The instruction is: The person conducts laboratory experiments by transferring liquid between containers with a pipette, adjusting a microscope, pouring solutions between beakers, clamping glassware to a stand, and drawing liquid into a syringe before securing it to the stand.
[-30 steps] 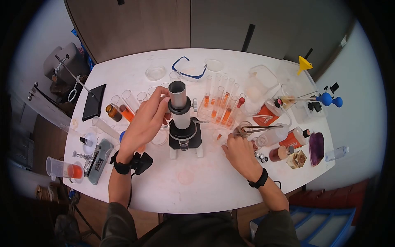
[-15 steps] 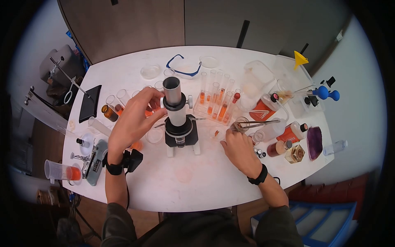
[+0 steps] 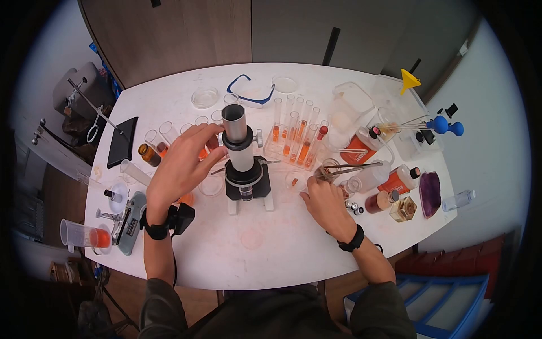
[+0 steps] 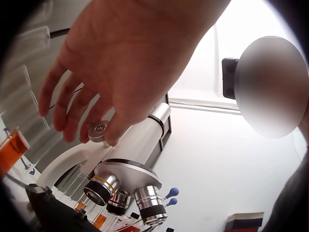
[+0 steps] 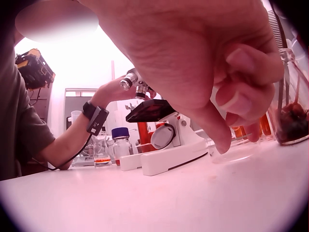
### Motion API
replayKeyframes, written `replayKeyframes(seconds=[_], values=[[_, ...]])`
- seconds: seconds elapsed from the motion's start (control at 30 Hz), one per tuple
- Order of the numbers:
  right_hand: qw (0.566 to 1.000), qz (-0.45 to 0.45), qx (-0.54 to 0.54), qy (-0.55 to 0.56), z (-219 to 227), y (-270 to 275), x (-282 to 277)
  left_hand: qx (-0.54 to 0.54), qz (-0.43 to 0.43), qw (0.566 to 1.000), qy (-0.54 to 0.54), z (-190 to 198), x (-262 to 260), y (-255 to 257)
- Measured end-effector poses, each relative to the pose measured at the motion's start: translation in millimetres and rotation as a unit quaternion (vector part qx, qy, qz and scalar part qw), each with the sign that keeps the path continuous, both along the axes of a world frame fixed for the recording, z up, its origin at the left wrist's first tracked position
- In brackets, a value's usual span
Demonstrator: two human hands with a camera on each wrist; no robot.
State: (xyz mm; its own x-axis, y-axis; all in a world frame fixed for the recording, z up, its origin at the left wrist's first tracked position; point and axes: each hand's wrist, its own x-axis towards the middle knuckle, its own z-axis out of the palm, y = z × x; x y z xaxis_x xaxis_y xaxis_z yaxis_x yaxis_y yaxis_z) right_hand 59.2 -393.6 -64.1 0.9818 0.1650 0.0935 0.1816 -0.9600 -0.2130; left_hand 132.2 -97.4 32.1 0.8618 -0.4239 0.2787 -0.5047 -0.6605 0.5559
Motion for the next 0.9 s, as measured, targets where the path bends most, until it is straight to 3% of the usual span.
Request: replayKeyframes(seconds=[0.43, 0.9], values=[[0.999, -0.015, -0.044, -0.018, -10, 1, -2, 0.010, 0.013, 0.999, 0.049, 0, 1, -2], [1.000, 0.011, 0.004, -0.007, -19, 0, 10, 0.016, 0.011, 0.998, 0.052, -2, 1, -1]])
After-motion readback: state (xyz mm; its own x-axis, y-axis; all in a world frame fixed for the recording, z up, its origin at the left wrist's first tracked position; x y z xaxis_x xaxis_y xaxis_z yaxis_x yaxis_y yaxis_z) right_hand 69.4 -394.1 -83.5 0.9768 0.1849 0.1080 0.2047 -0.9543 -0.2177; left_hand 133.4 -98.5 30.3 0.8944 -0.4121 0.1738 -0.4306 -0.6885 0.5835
